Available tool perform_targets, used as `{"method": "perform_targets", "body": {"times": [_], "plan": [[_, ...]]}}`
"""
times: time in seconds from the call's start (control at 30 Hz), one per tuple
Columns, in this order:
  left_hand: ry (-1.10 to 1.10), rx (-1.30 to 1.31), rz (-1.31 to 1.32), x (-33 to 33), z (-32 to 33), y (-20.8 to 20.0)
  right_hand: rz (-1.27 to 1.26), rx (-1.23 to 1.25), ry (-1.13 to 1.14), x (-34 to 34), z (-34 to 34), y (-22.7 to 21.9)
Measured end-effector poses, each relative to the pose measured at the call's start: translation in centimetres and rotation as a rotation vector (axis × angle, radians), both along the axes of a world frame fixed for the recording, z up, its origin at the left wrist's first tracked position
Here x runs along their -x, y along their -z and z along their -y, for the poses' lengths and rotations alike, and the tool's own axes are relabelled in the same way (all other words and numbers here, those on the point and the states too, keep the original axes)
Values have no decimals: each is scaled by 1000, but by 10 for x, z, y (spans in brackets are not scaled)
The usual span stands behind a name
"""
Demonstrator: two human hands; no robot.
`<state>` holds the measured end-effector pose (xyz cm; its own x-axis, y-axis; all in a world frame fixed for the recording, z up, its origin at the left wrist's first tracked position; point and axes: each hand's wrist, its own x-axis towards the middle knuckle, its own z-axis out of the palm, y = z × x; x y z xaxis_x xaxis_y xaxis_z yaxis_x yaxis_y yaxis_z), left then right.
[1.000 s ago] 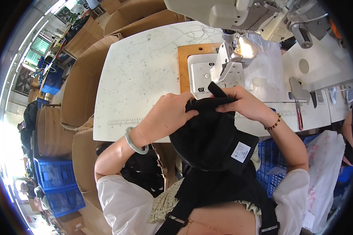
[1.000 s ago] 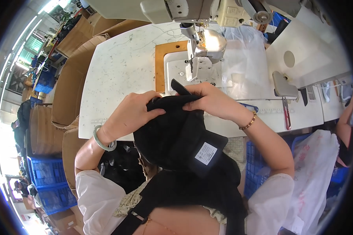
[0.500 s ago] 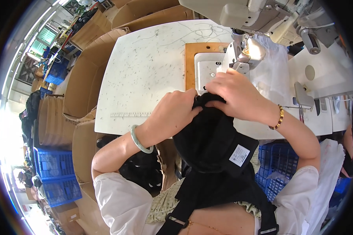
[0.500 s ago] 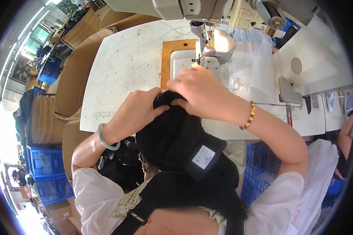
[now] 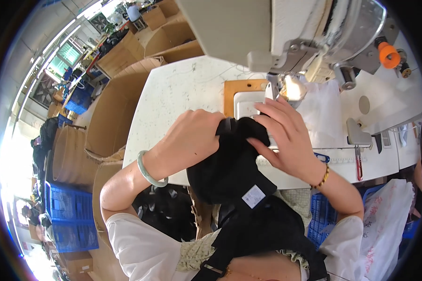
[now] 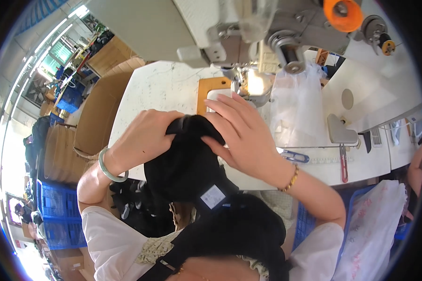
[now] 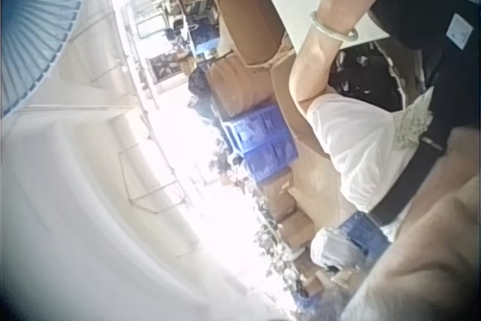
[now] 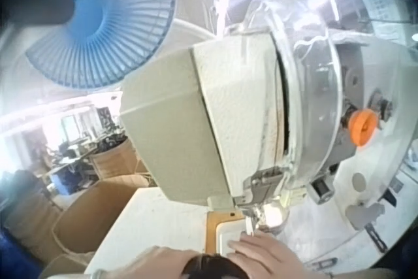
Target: Stitching black shoe components together using an industrial sewing machine.
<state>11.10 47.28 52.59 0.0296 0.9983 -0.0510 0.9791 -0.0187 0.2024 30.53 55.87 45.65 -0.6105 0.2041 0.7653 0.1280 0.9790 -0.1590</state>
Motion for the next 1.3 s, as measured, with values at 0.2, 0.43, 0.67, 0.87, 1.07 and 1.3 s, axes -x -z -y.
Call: {"method": "perform_targets", "body": {"times": [0.2, 0.43, 0.67, 0.87, 1.07, 1.3], "plan": [[-103, -629, -721, 39, -68, 0, -375, 147, 468, -67, -32, 31], [161, -834, -915, 23, -140, 34, -239, 609, 109, -32, -136, 7], [401, -1082, -826, 7, -164, 45, -370, 318, 127, 3, -150, 11], [541, -1278, -727, 5, -163, 58, -519, 135, 21, 7, -146, 26], [63, -477, -295, -9, -139, 60, -378, 201, -2, -17, -125, 15], [238, -984, -185, 21, -156, 87, -307, 60, 172, -20, -108, 0]]}}
